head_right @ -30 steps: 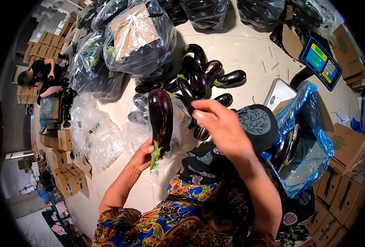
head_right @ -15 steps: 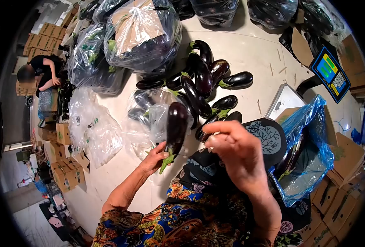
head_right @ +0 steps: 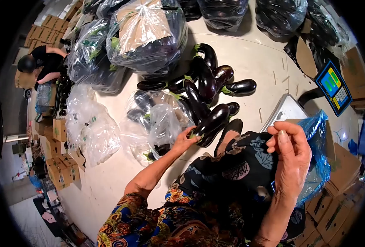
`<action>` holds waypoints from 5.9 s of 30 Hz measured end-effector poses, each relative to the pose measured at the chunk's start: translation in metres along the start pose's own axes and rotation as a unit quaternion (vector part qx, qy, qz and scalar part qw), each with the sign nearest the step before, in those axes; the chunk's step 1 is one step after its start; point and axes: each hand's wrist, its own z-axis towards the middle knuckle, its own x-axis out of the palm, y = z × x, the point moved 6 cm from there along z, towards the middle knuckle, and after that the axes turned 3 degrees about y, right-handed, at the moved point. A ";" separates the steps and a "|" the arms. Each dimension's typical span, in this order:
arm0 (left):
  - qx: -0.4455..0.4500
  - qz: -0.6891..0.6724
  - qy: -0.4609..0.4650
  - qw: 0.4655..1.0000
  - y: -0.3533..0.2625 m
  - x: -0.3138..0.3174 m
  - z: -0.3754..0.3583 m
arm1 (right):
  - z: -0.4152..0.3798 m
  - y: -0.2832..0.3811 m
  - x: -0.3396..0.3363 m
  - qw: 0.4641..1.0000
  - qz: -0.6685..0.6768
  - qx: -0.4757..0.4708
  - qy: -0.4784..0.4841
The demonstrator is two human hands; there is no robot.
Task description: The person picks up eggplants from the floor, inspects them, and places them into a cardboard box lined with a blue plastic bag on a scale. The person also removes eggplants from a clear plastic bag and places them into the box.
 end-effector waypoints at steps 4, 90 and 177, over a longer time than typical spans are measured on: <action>0.028 0.043 -0.037 0.998 -0.025 -0.013 -0.018 | 0.007 0.003 0.008 1.000 -0.020 -0.001 0.005; -0.138 -0.190 -0.333 0.913 0.000 -0.095 -0.143 | 0.017 0.010 0.017 0.966 -0.238 -0.022 0.101; 0.111 -0.402 0.009 0.909 -0.190 -0.101 -0.071 | 0.043 -0.093 0.173 0.866 0.032 0.218 0.449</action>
